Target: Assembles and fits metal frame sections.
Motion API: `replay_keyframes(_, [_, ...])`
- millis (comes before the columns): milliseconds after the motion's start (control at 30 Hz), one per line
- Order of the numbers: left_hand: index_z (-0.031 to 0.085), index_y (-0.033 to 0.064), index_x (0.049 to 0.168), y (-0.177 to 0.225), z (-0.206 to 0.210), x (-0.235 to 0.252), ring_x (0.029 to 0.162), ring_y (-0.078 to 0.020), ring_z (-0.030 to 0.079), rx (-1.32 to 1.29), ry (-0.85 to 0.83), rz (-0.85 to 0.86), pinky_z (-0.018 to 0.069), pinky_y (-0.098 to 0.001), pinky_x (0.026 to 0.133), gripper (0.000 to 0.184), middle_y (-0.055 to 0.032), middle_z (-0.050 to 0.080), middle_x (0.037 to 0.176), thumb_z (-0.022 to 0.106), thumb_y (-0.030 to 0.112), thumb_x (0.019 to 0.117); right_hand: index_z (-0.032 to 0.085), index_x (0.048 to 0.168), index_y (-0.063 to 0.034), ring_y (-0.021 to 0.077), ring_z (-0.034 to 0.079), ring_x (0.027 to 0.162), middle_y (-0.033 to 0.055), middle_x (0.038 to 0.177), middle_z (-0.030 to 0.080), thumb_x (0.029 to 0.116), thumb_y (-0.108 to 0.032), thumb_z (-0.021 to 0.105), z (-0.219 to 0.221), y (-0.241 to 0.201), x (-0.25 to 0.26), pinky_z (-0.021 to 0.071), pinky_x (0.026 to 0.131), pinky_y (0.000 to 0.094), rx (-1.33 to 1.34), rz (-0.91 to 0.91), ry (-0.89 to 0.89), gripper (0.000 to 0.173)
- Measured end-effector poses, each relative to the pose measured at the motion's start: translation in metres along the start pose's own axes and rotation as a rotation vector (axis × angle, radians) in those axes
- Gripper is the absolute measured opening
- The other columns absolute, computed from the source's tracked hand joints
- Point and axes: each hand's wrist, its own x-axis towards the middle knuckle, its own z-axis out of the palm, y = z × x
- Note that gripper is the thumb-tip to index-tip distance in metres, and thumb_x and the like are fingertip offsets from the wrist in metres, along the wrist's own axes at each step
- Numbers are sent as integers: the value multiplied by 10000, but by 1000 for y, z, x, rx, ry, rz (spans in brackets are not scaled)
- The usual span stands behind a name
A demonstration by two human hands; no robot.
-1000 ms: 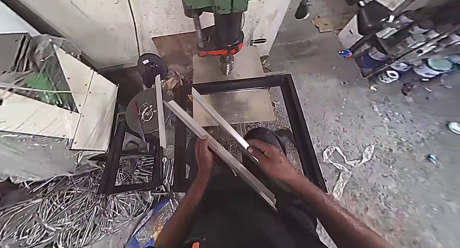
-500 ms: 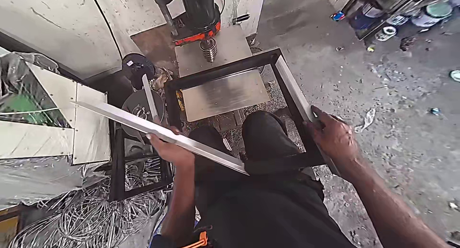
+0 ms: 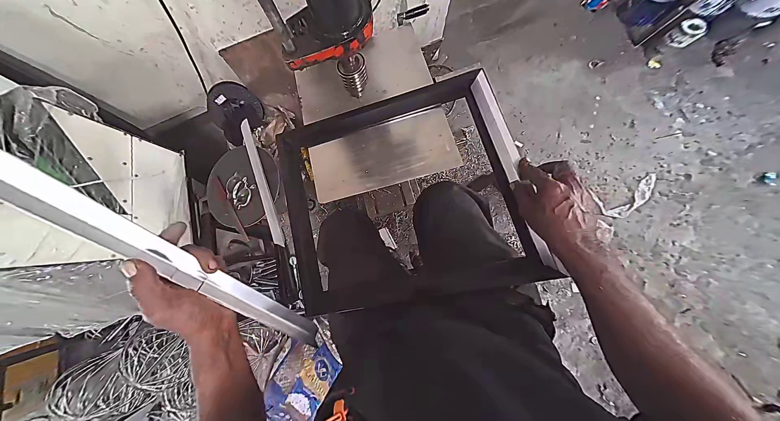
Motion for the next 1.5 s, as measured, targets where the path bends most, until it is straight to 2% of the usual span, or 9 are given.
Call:
replay_keyframes(133, [616, 81, 1208, -9, -12, -29, 497, -73, 570, 35, -159, -164, 513, -231, 474, 616, 35, 658, 687, 82, 370, 1108, 611, 1422, -164, 520, 559, 1190, 247, 1352, 577, 1002, -290, 629, 1, 6, -2, 467, 835, 728, -34, -20, 44, 439])
replay_keyframes(233, [645, 88, 1185, -14, -9, -54, 552, -50, 598, 83, -288, -311, 534, -219, 516, 545, 32, 708, 787, 222, 424, 1112, 522, 1500, -126, 531, 506, 1293, 262, 1474, 505, 999, -423, 590, 1, 2, -6, 415, 980, 736, 85, -121, 113, 587])
replay_keyframes(367, [722, 46, 1136, -37, 7, -80, 543, -51, 578, -43, -508, -492, 523, -228, 554, 513, 24, 633, 646, 413, 451, 1079, 616, 1387, -45, 458, 607, 1196, 260, 1290, 648, 1018, -427, 585, -1, -44, -20, 469, 1002, 628, 265, -507, 140, 533])
replay_keyframes(533, [752, 106, 1060, -44, 46, -105, 567, -29, 600, -150, -722, -621, 542, -204, 570, 405, 27, 697, 744, 497, 420, 1072, 649, 1341, -297, 309, 572, 1316, 71, 1350, 664, 1005, -339, 668, 6, -131, -34, 466, 1079, 519, 330, -1043, 236, 340])
replay_keyframes(667, [715, 132, 980, -43, 62, -112, 569, -39, 595, -146, -863, -587, 541, -228, 588, 373, 63, 617, 646, 493, 413, 1083, 628, 1384, -298, 295, 535, 1367, 63, 1376, 650, 1024, -243, 642, 10, -157, -26, 385, 1170, 533, 236, -1271, 258, 365])
replay_keyframes(1067, [721, 85, 1061, -37, 71, -117, 572, -41, 583, -124, -909, -651, 528, -219, 569, 376, 42, 643, 709, 453, 344, 1106, 720, 1215, -235, 295, 601, 1262, 58, 1204, 718, 1032, -192, 619, 3, -156, -14, 377, 1159, 548, 192, -1399, 322, 213])
replay_keyframes(1333, [682, 3, 1168, -35, 75, -123, 584, -109, 669, -177, -886, -798, 598, -267, 604, 488, -60, 714, 740, 326, 334, 1125, 701, 1122, -174, 295, 615, 1246, 77, 1173, 717, 1043, -194, 598, -2, -153, -9, 397, 1150, 547, 227, -1456, 277, 132])
replay_keyframes(1400, [677, 13, 1109, -37, 76, -124, 621, -152, 707, -184, -876, -810, 625, -309, 618, 483, -93, 744, 822, 319, 338, 1125, 665, 1077, -119, 303, 663, 1164, 105, 1116, 726, 1050, -164, 568, -6, -152, -9, 470, 1089, 520, 241, -1482, 253, 110])
replay_keyframes(1500, [683, 41, 986, -39, 81, -123, 704, -162, 736, -88, -858, -812, 646, -346, 666, 461, -65, 754, 864, 329, 303, 1122, 656, 1039, -94, 280, 721, 917, 104, 972, 734, 1055, -143, 536, -17, -149, -7, 588, 836, 441, 181, -1539, 186, 131])
